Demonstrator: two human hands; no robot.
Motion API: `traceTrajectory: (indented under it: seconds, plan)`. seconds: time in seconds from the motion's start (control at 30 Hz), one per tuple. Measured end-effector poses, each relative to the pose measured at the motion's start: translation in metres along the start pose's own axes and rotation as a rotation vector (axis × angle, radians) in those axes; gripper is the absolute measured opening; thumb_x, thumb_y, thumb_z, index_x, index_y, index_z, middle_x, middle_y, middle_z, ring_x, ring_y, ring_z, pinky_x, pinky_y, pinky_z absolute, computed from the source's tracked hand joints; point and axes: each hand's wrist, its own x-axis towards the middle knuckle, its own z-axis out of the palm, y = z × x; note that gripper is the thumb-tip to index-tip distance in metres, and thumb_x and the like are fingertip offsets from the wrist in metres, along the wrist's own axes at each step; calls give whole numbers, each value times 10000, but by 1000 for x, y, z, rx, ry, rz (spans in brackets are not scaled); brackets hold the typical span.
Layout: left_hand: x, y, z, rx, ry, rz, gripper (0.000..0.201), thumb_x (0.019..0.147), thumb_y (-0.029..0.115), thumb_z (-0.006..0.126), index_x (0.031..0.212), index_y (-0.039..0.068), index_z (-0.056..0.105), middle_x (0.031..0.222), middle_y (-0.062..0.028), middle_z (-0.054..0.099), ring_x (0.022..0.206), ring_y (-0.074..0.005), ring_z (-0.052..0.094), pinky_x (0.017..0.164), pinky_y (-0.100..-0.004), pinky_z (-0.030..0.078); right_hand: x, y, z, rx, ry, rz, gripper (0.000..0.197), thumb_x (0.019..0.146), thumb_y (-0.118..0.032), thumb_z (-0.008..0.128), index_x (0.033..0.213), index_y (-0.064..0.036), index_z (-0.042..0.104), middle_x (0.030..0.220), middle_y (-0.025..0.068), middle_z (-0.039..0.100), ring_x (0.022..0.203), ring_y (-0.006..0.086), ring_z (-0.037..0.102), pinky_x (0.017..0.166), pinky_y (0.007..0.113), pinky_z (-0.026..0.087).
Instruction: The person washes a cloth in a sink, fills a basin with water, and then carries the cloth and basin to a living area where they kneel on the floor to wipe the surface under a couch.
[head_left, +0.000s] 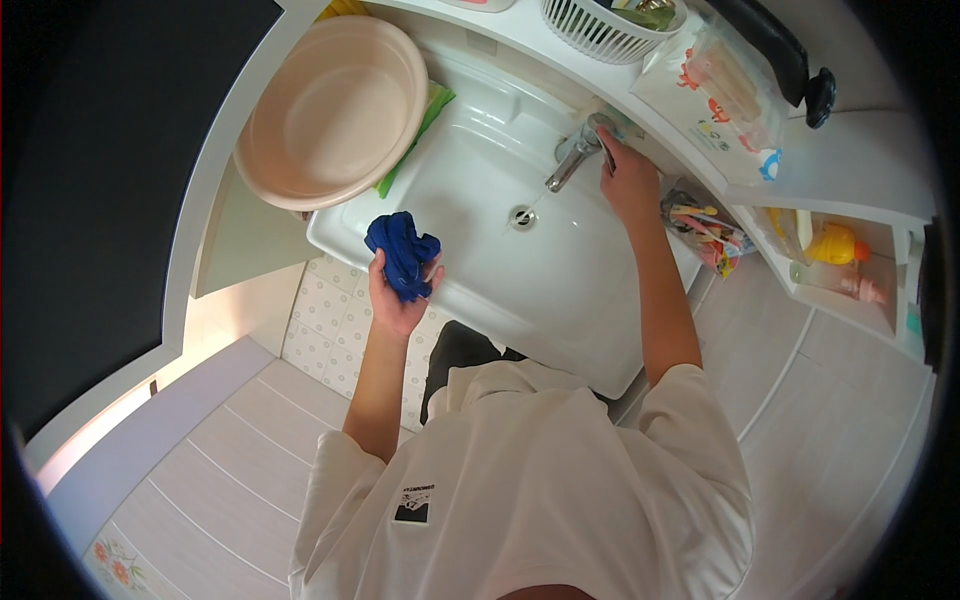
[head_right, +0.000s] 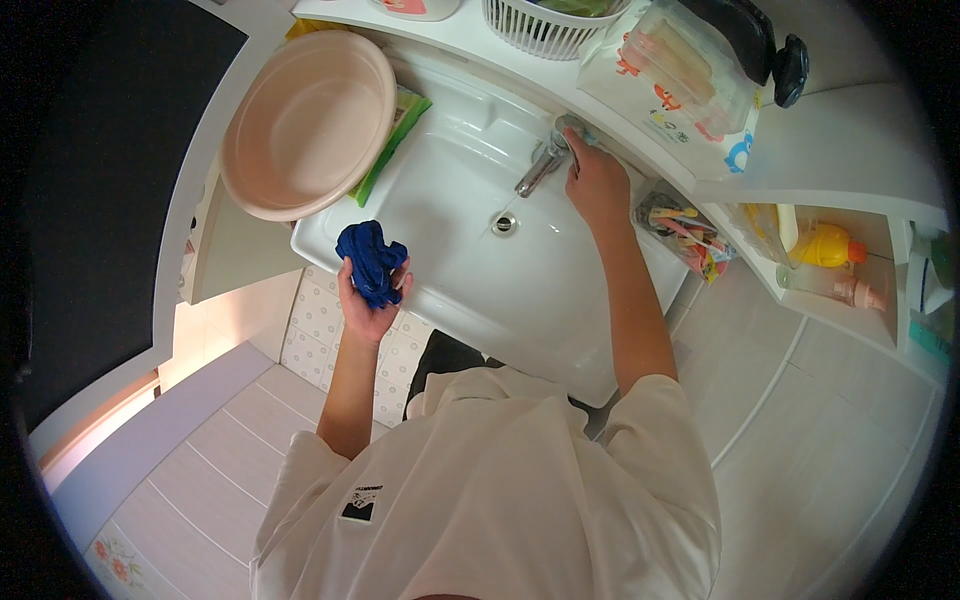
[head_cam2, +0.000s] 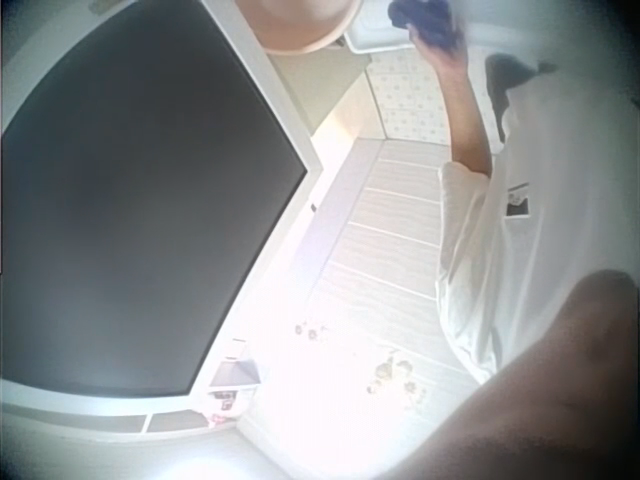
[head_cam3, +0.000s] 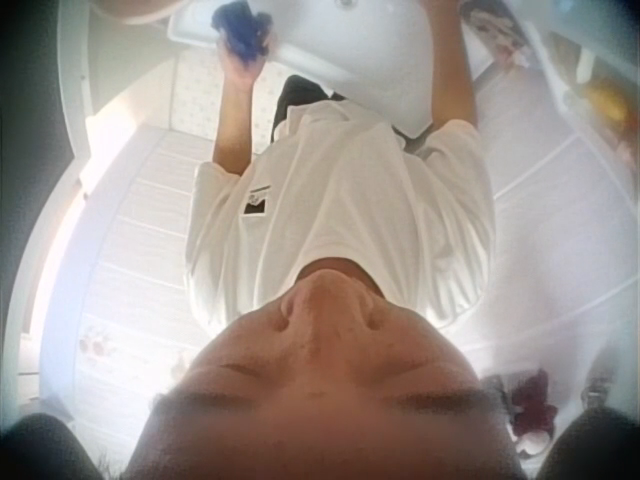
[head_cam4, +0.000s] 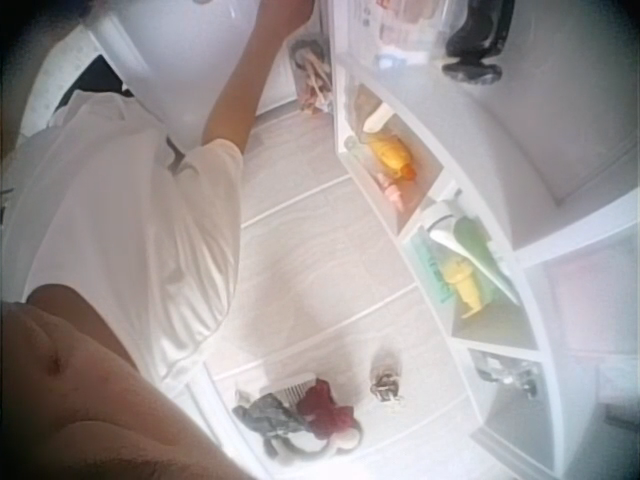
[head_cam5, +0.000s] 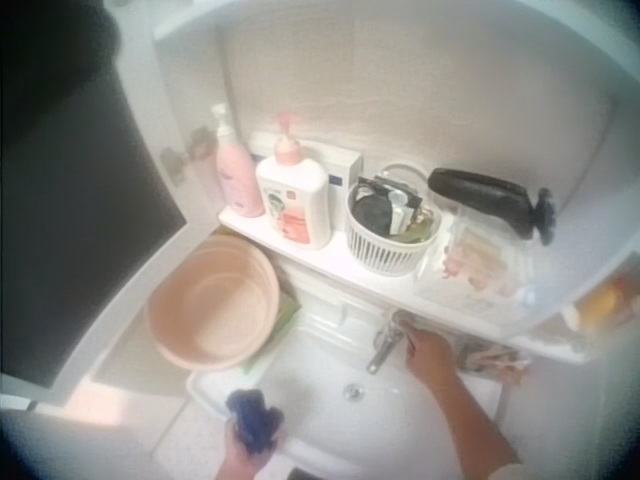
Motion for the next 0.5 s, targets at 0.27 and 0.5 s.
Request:
traceTrajectory:
  seconds: [0.27, 0.5]
  plan:
    - [-4, 1, -10, -18, 41, 14, 724, 876, 625, 610, 1384, 117, 523, 1303, -113, 609, 1229, -290, 563, 1018, -450, 463, -40, -21, 19, 509, 255, 187, 554, 845, -15, 621, 1384, -106, 532, 917, 100, 622, 778, 211, 616, 698, 360, 525]
    - [-8, 0, -25, -46, 64, 14, 726, 872, 627, 616, 1370, 104, 531, 1290, -119, 611, 1214, -287, 574, 1004, -447, 480, -110, -46, 137, 1415, -342, 959, 193, 947, -203, 569, 1034, -57, 660, 827, 57, 639, 663, 146, 609, 603, 279, 514]
